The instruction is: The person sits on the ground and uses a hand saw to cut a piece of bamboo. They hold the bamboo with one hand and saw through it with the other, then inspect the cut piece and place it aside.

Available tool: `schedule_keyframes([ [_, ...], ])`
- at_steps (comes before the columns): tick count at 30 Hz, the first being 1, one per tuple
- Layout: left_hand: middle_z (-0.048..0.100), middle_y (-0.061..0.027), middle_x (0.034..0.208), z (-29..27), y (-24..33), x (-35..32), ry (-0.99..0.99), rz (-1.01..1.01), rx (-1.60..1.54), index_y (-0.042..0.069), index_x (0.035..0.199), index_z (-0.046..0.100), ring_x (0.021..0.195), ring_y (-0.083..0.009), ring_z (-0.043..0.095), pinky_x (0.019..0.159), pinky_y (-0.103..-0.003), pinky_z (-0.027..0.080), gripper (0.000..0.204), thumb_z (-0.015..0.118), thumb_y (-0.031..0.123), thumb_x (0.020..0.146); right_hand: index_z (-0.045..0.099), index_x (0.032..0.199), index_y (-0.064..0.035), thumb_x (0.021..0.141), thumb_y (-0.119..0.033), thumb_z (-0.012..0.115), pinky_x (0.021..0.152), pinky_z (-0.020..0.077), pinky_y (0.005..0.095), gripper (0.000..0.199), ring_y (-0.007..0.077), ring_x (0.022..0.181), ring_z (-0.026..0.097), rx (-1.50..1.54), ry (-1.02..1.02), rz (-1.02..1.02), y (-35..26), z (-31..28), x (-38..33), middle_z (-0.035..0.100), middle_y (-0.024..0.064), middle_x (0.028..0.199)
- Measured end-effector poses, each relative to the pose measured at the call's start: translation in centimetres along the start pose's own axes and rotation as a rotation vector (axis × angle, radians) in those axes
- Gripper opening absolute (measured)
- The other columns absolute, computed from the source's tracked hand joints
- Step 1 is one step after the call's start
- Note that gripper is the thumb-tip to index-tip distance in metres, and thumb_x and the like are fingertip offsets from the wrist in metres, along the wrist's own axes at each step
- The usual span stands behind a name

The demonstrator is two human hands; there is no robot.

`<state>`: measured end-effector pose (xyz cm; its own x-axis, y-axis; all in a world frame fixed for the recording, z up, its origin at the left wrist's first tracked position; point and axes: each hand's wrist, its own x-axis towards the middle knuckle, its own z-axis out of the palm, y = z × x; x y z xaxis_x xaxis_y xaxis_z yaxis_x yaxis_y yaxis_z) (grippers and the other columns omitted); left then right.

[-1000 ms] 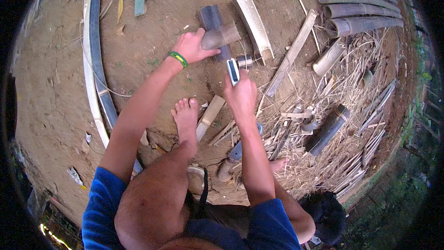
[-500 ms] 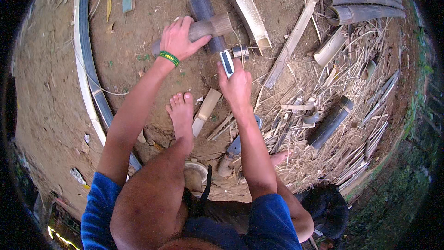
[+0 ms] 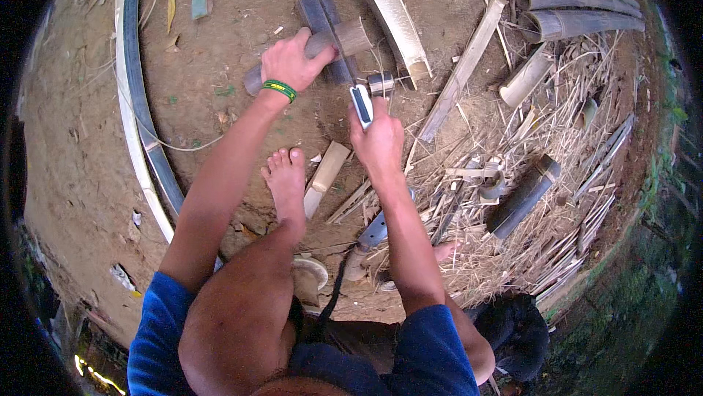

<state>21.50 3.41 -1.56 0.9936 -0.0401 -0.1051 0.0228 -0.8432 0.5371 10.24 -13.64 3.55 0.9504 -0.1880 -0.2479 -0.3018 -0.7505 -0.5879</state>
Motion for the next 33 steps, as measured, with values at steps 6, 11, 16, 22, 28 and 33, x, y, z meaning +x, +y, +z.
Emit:
schedule_keyframes([
  [6, 0.069, -0.0254, 0.077, 0.1, -0.1, -0.1, 0.032, 0.039, 0.003, 0.006, 0.090, 0.065, 0.076, -0.0434, 0.070, 0.069, -0.051, 0.056, 0.063, 0.062, 0.067, 0.080, 0.060, 0.095, -0.0006, 0.093, -0.027, 0.067, 0.064, 0.0536, 0.0537, 0.027, 0.0465, 0.067, 0.067, -0.061, -0.002, -0.001, -0.3, 0.0, 0.6, 0.066, 0.0268, 0.069],
  [11, 0.069, -0.0261, 0.079, -0.5, 0.1, 0.0, -0.037, 0.006, -0.013, 0.006, 0.094, 0.064, 0.079, -0.0448, 0.068, 0.071, -0.053, 0.054, 0.059, 0.062, 0.063, 0.082, 0.062, 0.094, -0.0003, 0.092, -0.026, 0.067, 0.063, 0.0540, 0.0537, 0.027, 0.0470, 0.068, 0.067, 0.009, 0.008, -0.002, 1.1, 0.2, -0.9, 0.066, 0.0272, 0.070],
  [16, 0.068, -0.0272, 0.078, -0.3, 0.1, -0.1, -0.014, 0.015, -0.018, 0.006, 0.093, 0.064, 0.079, -0.0456, 0.068, 0.071, -0.054, 0.054, 0.057, 0.063, 0.061, 0.082, 0.061, 0.093, 0.0006, 0.092, -0.026, 0.067, 0.065, 0.0537, 0.0543, 0.027, 0.0484, 0.069, 0.067, -0.016, -0.001, -0.005, -0.6, 0.5, 2.2, 0.066, 0.0285, 0.071],
  [22, 0.068, -0.0259, 0.077, -0.4, 0.5, -0.3, -0.038, 0.036, 0.015, 0.006, 0.092, 0.064, 0.078, -0.0452, 0.068, 0.071, -0.054, 0.054, 0.056, 0.064, 0.061, 0.081, 0.060, 0.092, 0.0003, 0.091, -0.027, 0.068, 0.065, 0.0530, 0.0556, 0.028, 0.0495, 0.071, 0.066, 0.000, 0.030, 0.024, -0.6, 0.7, 1.1, 0.065, 0.0301, 0.071],
  [28, 0.069, -0.0257, 0.078, -0.3, 0.3, -0.1, -0.066, 0.023, 0.017, 0.006, 0.093, 0.064, 0.078, -0.0457, 0.068, 0.070, -0.054, 0.053, 0.055, 0.064, 0.059, 0.081, 0.060, 0.093, -0.0004, 0.091, -0.028, 0.069, 0.064, 0.0529, 0.0557, 0.029, 0.0497, 0.071, 0.066, 0.008, 0.043, 0.076, -0.4, 1.0, 0.4, 0.065, 0.0301, 0.071],
  [33, 0.069, -0.0260, 0.081, -0.4, 0.7, 0.0, -0.069, 0.018, 0.024, 0.005, 0.095, 0.063, 0.079, -0.0459, 0.068, 0.070, -0.054, 0.053, 0.056, 0.064, 0.060, 0.082, 0.060, 0.094, 0.0000, 0.092, -0.028, 0.068, 0.065, 0.0528, 0.0555, 0.029, 0.0498, 0.073, 0.066, 0.034, 0.055, 0.057, -1.2, 1.2, 1.1, 0.065, 0.0297, 0.073],
])
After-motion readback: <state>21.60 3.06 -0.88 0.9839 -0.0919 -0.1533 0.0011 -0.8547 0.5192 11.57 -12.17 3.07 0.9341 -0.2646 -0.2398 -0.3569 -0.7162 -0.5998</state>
